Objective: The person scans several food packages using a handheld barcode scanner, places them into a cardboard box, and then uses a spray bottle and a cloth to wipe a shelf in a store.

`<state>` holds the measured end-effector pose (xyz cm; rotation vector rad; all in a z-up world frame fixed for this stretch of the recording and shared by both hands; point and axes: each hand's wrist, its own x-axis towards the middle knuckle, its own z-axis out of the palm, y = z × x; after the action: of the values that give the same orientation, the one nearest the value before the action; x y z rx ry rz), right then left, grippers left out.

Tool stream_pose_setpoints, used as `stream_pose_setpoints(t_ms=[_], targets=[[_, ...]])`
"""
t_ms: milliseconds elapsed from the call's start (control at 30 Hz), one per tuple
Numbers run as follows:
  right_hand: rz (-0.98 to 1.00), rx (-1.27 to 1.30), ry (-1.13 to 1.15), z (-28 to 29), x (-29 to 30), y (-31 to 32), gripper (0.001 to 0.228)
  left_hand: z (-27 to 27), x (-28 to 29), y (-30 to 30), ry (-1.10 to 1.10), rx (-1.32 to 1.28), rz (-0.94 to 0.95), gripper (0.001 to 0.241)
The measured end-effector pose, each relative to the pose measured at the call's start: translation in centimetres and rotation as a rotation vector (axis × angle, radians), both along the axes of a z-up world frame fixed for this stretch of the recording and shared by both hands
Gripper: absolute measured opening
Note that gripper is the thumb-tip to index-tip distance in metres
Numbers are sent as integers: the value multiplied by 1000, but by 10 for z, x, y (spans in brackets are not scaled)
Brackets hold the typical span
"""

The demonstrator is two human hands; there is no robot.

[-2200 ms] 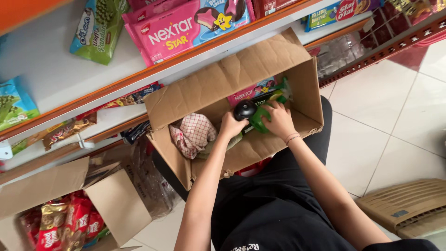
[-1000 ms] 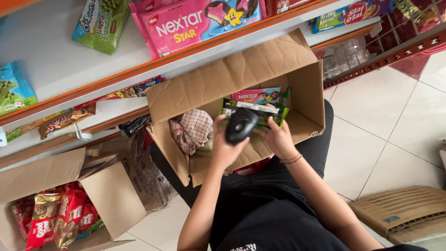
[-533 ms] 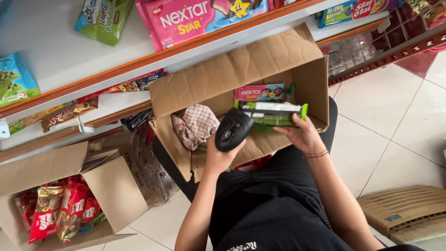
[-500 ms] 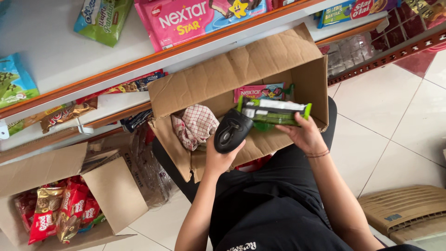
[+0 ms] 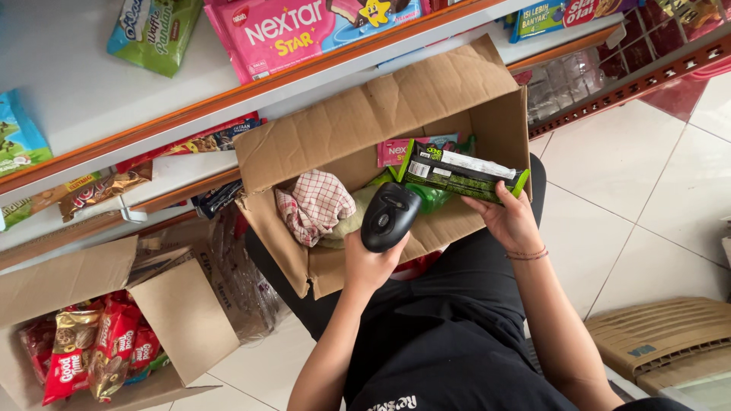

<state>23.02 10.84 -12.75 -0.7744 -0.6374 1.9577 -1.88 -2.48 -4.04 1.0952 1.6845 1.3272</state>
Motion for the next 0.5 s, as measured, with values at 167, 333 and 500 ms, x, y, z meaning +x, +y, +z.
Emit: stream_pose_setpoints(t_ms=[167,333,500], targets=[[-14,14,13,14,-8,-3,38,-2,-2,-2,-96,10,7,17],[-69,93,-118,38,-38,-21,44,7,4,2,-186,12,-61,29],[-150,497,-401,38,-61,-69,43,32,22,12,-374,171,-338,94]])
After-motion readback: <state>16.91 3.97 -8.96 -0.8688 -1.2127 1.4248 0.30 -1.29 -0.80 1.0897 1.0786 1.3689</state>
